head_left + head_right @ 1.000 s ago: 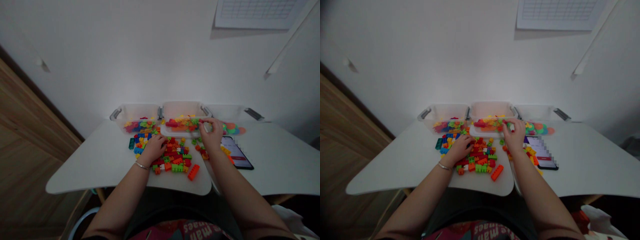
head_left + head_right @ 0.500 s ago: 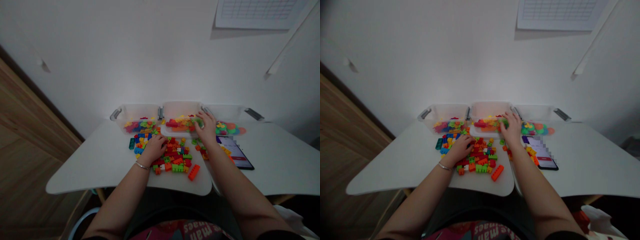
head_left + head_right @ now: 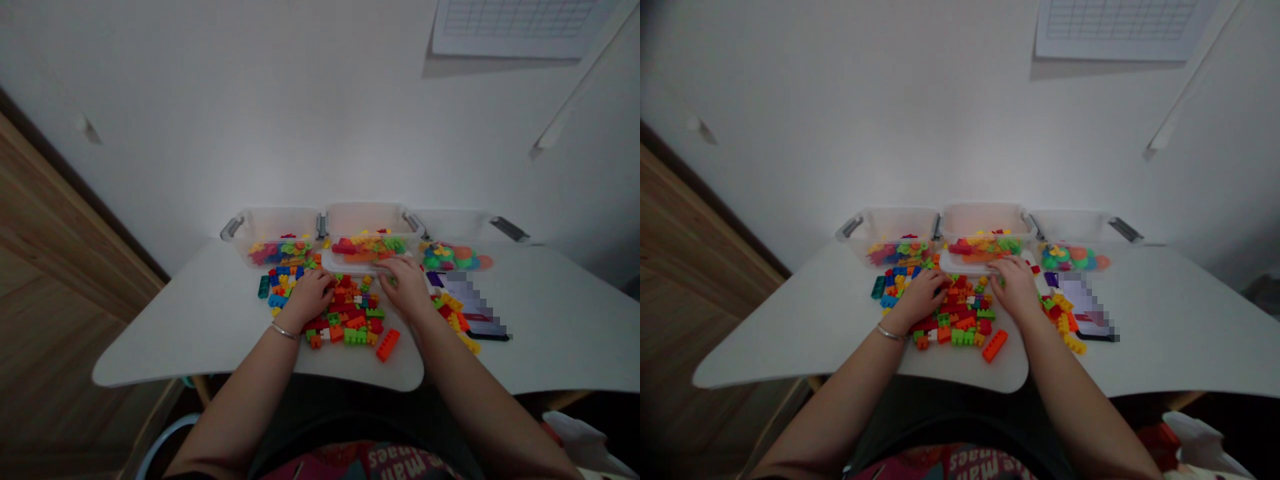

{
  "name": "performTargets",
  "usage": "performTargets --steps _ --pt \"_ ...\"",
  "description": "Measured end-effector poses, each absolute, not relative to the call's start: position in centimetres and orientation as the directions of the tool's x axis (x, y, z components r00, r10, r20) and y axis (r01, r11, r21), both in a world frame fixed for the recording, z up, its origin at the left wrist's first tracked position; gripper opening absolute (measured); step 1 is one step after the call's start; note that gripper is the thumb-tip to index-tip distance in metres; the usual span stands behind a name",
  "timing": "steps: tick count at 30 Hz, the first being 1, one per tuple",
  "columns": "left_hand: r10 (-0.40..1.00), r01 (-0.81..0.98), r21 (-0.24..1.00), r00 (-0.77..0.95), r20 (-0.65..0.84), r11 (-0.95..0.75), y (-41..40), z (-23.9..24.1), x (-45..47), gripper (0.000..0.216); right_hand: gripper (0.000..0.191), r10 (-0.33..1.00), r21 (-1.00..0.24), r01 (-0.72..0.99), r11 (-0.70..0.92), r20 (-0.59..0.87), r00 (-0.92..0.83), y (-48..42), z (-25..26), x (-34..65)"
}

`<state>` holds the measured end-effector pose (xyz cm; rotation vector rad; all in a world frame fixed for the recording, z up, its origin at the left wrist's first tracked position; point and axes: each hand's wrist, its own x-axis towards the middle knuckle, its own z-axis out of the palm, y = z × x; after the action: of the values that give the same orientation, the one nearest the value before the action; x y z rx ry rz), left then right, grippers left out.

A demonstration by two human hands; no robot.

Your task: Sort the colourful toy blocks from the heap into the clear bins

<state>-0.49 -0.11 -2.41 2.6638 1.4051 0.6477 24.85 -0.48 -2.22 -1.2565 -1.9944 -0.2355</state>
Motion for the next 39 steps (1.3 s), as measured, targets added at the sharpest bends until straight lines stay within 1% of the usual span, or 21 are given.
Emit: performTargets --steps 4,9,15,18,21,26,35,37,39 --pt "0.799 0.778 0.235 0.495 0.341 -0.582 -0.1 -2.5 -0.5 0.021 0.026 0.733 -0.199 0.803 0.562 0.569 -0.372 0.1 -4.4 24.7" --pt "0.798 0.787 0.211 0.497 0.342 -0.580 -0.2 -2.5 -0.3 0.021 0.026 0.755 -0.213 0.788 0.578 0.507 -0.416 0.6 -5.3 24.8" --pt "0.795 0.805 0.158 0.496 0.350 -0.572 -0.4 -2.4 -0.1 0.027 0.027 0.765 -0.224 0.793 0.567 0.500 -0.406 0.6 -5.5 24.7" --pt "0.781 0.790 0.170 0.503 0.370 -0.589 -0.4 -2.3 0.0 0.032 0.027 0.765 -0.230 0.790 0.568 0.501 -0.404 0.6 -5.6 24.8" --pt "0.740 0.744 0.180 0.545 0.394 -0.644 -0.4 -2.3 0.2 0.037 0.028 0.763 -0.234 0.785 0.574 0.501 -0.409 0.6 -5.5 24.8" --pt "0.726 0.720 0.171 0.597 0.341 -0.673 -0.6 -2.2 0.6 0.041 0.028 0.764 -0.249 0.780 0.575 0.505 -0.402 0.6 -5.6 24.9" --pt "0.768 0.759 0.203 0.528 0.363 -0.618 -0.3 -2.9 0.3 0.041 0.030 0.750 -0.255 0.756 0.603 0.505 -0.428 0.2 -4.1 23.7" --pt "0.785 0.778 0.206 0.503 0.361 -0.593 -0.1 -3.2 0.3 0.045 0.030 0.746 -0.266 0.739 0.618 0.495 -0.446 0.3 -3.6 22.9" --pt "0.795 0.790 0.205 0.487 0.362 -0.577 0.0 -3.3 0.3 0.043 0.030 0.749 -0.265 0.737 0.622 0.476 -0.461 0.6 -3.3 22.0"
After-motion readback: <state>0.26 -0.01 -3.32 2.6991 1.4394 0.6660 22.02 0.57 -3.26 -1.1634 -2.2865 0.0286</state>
